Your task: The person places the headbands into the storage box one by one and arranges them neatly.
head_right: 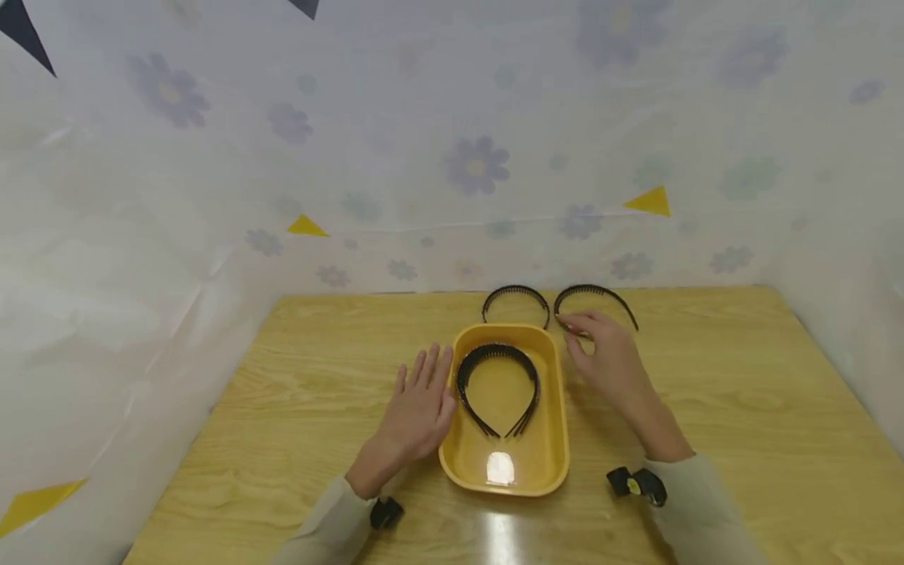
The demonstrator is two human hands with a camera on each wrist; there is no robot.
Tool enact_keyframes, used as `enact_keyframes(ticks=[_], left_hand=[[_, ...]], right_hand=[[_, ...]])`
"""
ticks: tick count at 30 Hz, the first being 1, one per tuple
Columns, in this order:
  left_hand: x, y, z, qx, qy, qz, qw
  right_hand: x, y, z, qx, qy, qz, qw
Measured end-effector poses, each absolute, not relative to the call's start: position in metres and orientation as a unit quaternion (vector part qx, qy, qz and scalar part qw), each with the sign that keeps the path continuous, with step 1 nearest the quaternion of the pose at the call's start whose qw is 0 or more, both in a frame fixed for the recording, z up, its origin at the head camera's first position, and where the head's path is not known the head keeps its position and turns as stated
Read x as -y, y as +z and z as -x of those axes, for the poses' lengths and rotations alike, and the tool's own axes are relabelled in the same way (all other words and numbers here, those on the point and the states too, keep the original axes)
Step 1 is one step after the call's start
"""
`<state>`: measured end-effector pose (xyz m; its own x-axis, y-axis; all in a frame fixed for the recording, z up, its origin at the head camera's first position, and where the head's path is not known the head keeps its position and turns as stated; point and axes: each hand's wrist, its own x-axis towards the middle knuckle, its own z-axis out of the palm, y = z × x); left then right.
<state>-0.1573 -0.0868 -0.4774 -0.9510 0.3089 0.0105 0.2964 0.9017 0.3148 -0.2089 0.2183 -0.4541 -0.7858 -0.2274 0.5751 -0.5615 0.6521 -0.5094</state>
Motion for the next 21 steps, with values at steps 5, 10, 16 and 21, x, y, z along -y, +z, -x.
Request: enact_keyframes(ticks=[5, 10, 16, 21], left_hand=[[0.082, -0.476, 0.158, -0.973, 0.165, -0.159, 0.014], [0.079, -0.477, 0.159, -0.973, 0.163, -0.163, 0.011], [0.079, -0.48, 0.161, -0.971, 0.171, -0.166, 0.012], [0.081, -0.481, 0.16, -0.971, 0.17, -0.166, 0.007]], right_hand=[[-0.238, -0.452, 0.214, 0.883, 0.356, -0.195, 0.235], [-0.257, -0.456, 0.22, 0.888, 0.362, -0.171, 0.229], [-0.274, -0.461, 0.238, 0.893, 0.363, -0.151, 0.218], [-0.285, -0.466, 0.255, 0.896, 0.375, -0.142, 0.189]])
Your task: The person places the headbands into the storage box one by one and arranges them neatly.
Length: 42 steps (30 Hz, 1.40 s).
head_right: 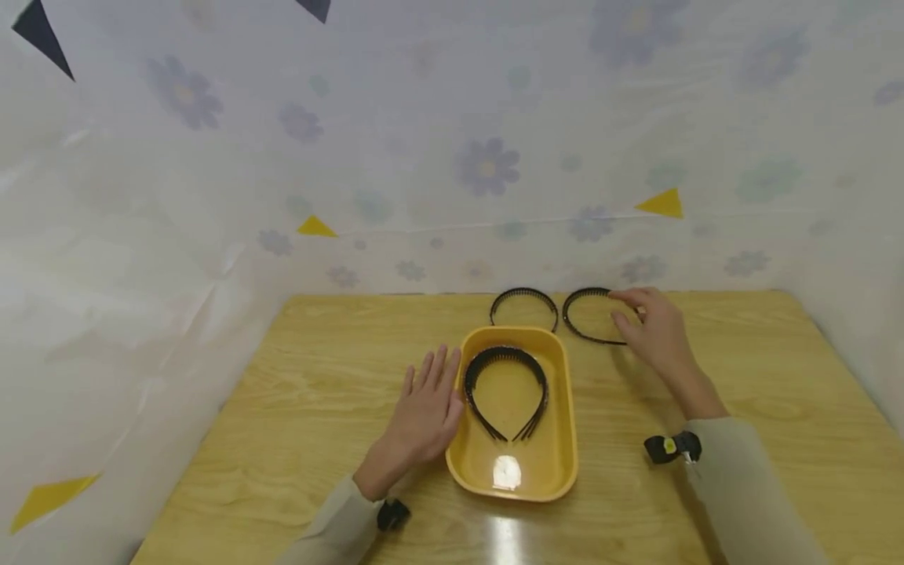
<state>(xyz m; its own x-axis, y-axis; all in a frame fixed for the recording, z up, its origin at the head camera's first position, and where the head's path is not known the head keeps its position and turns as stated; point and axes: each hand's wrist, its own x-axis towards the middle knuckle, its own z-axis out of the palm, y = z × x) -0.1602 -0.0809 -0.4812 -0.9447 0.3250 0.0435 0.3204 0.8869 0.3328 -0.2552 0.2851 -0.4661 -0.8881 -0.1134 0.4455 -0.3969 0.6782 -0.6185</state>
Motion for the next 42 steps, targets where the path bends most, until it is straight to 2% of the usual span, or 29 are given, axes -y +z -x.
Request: enact_keyframes(ticks=[21, 31, 42], left_hand=[[0.085, -0.482, 0.16, -0.971, 0.172, -0.165, 0.003], [0.084, -0.482, 0.156, -0.971, 0.174, -0.164, 0.007], [0.083, -0.482, 0.157, -0.971, 0.172, -0.168, 0.004]], right_hand=[[-0.311, -0.498, 0.319, 0.924, 0.364, -0.103, 0.047], [-0.313, -0.506, 0.328, 0.913, 0.393, -0.104, 0.023], [-0.318, -0.506, 0.318, 0.919, 0.384, -0.092, 0.022]])
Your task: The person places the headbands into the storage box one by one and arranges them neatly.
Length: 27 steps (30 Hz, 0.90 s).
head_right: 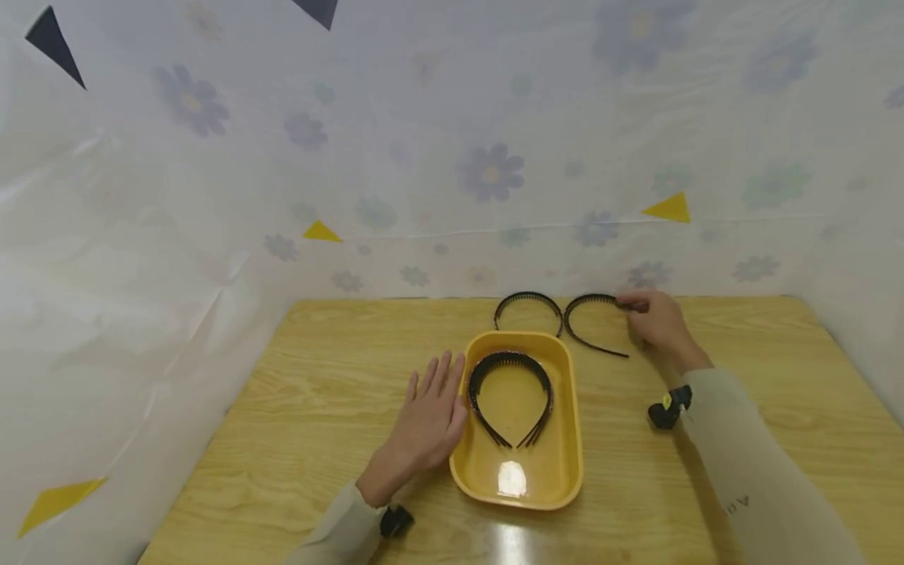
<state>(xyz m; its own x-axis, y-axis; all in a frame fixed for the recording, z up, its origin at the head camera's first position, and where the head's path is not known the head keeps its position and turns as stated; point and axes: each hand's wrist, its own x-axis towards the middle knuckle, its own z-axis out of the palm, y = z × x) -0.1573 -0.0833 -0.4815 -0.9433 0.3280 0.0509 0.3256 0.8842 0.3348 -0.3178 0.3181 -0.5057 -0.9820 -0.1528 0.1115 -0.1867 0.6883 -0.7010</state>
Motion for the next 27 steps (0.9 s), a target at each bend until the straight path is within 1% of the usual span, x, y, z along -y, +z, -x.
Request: enact_keyframes(ticks=[6, 13, 21, 27], left_hand=[[0.085, -0.482, 0.159, -0.97, 0.174, -0.168, 0.007], [0.086, -0.482, 0.164, -0.97, 0.176, -0.17, 0.003], [0.088, -0.481, 0.165, -0.97, 0.173, -0.168, 0.006], [0.089, -0.479, 0.164, -0.97, 0.177, -0.163, 0.012]], right_hand=[[-0.325, -0.505, 0.311, 0.919, 0.386, -0.081, 0.018], [-0.333, -0.495, 0.306, 0.926, 0.369, -0.083, -0.018], [-0.336, -0.49, 0.3, 0.923, 0.373, -0.087, -0.029], [-0.335, -0.488, 0.297, 0.92, 0.372, -0.102, -0.073]])
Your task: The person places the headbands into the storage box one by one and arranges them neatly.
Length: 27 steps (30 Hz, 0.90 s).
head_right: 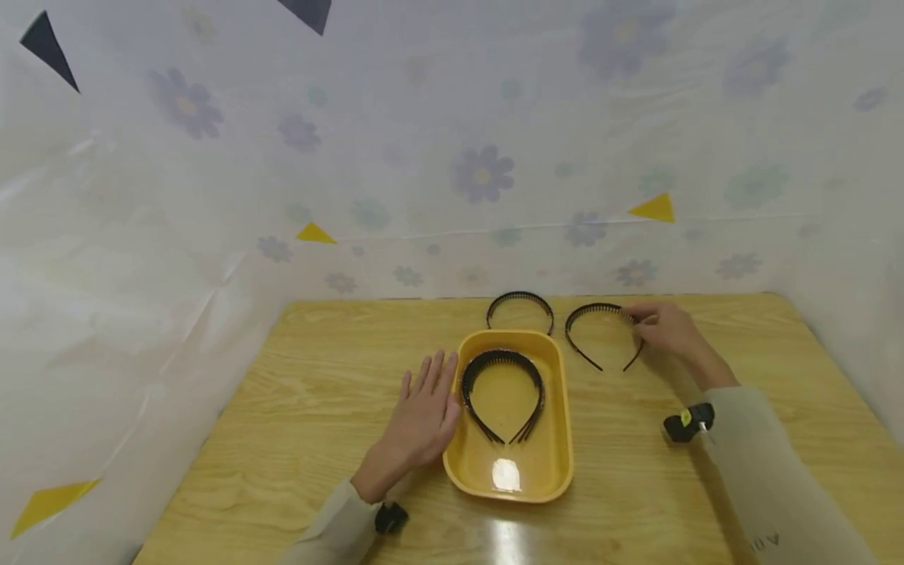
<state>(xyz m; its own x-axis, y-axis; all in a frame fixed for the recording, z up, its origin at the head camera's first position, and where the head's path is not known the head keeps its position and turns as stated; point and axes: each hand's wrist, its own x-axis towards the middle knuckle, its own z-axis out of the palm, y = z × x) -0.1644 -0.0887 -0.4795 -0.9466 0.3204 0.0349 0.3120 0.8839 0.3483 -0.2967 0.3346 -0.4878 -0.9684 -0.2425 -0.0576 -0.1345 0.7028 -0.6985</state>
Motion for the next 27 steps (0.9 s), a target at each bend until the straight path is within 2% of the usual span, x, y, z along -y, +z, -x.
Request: enact_keyframes(ticks=[6, 22, 27], left_hand=[[0.09, -0.48, 0.165, -0.971, 0.174, -0.161, 0.015], [0.091, -0.48, 0.166, -0.971, 0.173, -0.165, 0.005], [0.091, -0.481, 0.165, -0.971, 0.174, -0.164, 0.008]], right_hand=[[-0.333, -0.488, 0.294, -0.921, -0.366, 0.11, 0.075], [-0.321, -0.487, 0.274, -0.917, -0.384, 0.096, -0.042], [-0.318, -0.488, 0.264, -0.897, -0.431, 0.098, -0.033]])
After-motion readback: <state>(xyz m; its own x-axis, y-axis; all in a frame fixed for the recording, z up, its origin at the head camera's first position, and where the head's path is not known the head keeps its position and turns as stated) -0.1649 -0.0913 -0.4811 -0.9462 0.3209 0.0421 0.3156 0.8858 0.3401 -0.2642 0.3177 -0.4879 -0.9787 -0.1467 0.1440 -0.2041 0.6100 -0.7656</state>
